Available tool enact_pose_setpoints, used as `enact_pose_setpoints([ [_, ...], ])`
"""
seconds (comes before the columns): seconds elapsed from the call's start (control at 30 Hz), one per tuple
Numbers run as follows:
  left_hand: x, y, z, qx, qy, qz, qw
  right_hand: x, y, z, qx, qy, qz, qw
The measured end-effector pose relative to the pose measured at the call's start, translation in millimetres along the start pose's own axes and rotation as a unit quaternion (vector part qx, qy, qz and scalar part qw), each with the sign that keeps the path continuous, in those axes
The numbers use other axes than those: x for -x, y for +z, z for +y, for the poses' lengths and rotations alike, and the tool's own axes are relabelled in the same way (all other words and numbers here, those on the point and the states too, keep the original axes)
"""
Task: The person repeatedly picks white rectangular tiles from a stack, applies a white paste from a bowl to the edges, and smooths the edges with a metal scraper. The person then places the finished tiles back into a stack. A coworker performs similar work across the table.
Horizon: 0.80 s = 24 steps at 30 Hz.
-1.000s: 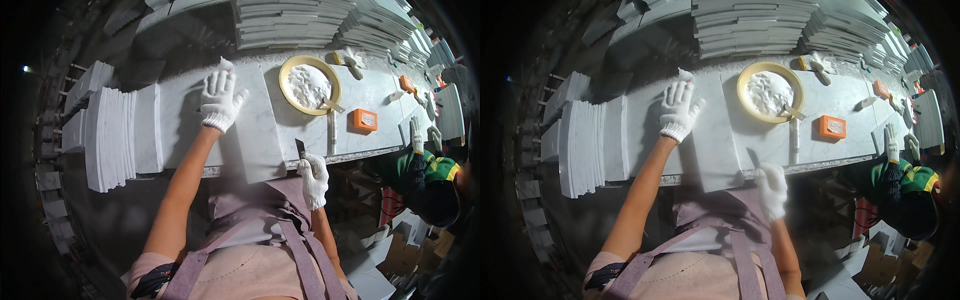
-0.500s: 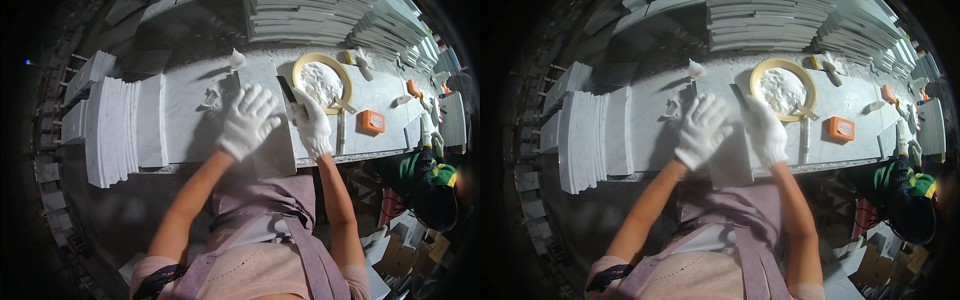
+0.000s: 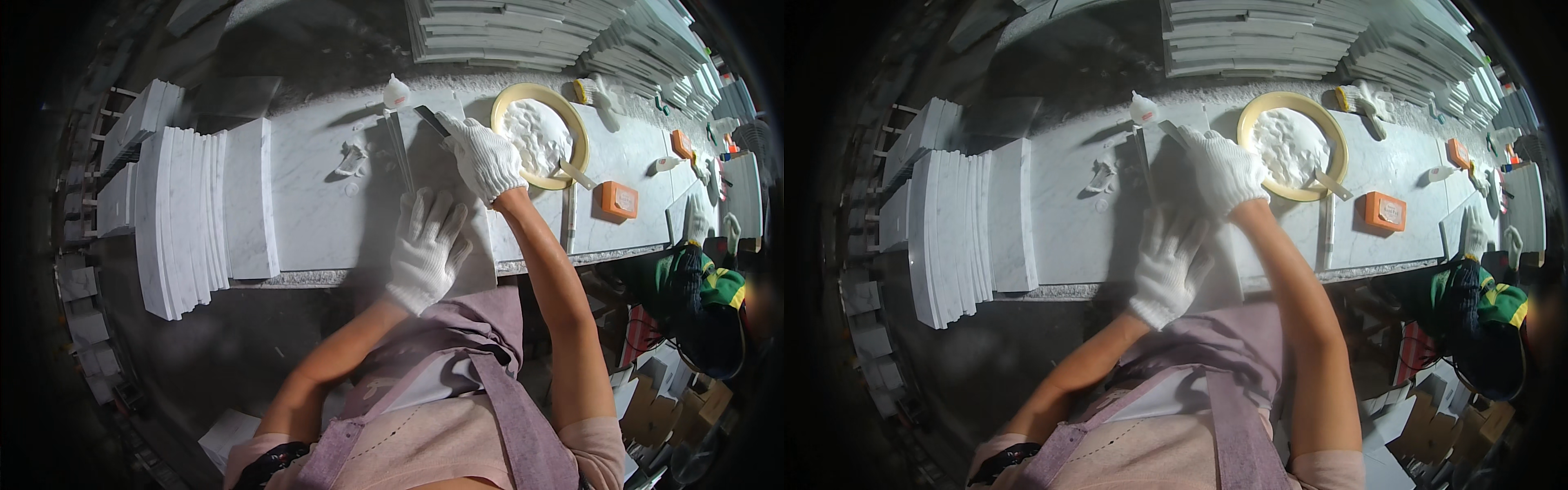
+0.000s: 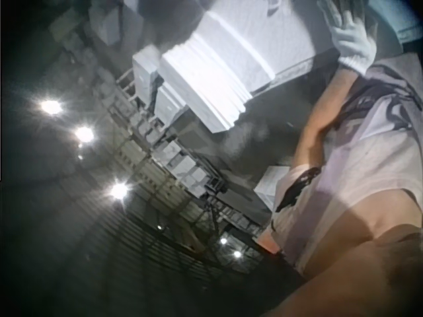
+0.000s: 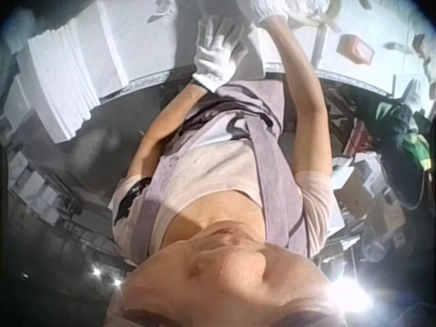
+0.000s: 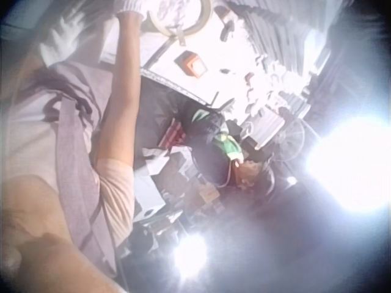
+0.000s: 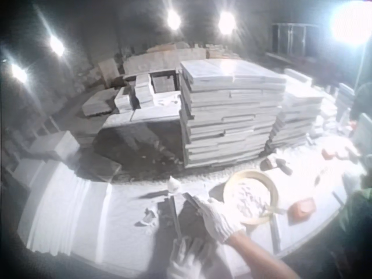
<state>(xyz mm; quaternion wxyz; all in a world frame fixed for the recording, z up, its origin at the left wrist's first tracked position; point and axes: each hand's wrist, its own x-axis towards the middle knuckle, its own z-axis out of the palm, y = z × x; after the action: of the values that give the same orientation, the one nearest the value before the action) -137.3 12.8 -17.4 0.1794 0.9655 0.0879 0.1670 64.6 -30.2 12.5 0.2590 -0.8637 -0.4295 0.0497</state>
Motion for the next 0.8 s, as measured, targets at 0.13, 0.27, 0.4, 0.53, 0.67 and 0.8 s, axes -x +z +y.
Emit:
enact_pose_setpoints([
  [0.13,1,-1,2,-0.011,-0.004,-0.011,1.0,-2,3,4,0.001,-0.019,0.0,1.0],
  [0.27,0,-4,1,0.005,-0.011,-0.033,0.999,-8,5,5,0.01,-0.009,-0.032,0.999],
  [0.4,-2,-5,2,-0.023,-0.007,-0.027,0.999,-18,10,5,-0.05,-0.02,-0.026,0.998],
  [0.53,-2,-3,1,-0.018,-0.005,-0.031,0.999,-25,12,9,-0.075,-0.013,-0.042,0.996],
  [0.67,-1,-2,1,-0.023,0.0,-0.019,1.0,-24,9,9,-0.045,-0.03,-0.059,0.997],
  [0.8,-1,-1,0,-0.016,-0.003,-0.015,1.0,-20,5,5,-0.027,-0.037,-0.068,0.997],
])
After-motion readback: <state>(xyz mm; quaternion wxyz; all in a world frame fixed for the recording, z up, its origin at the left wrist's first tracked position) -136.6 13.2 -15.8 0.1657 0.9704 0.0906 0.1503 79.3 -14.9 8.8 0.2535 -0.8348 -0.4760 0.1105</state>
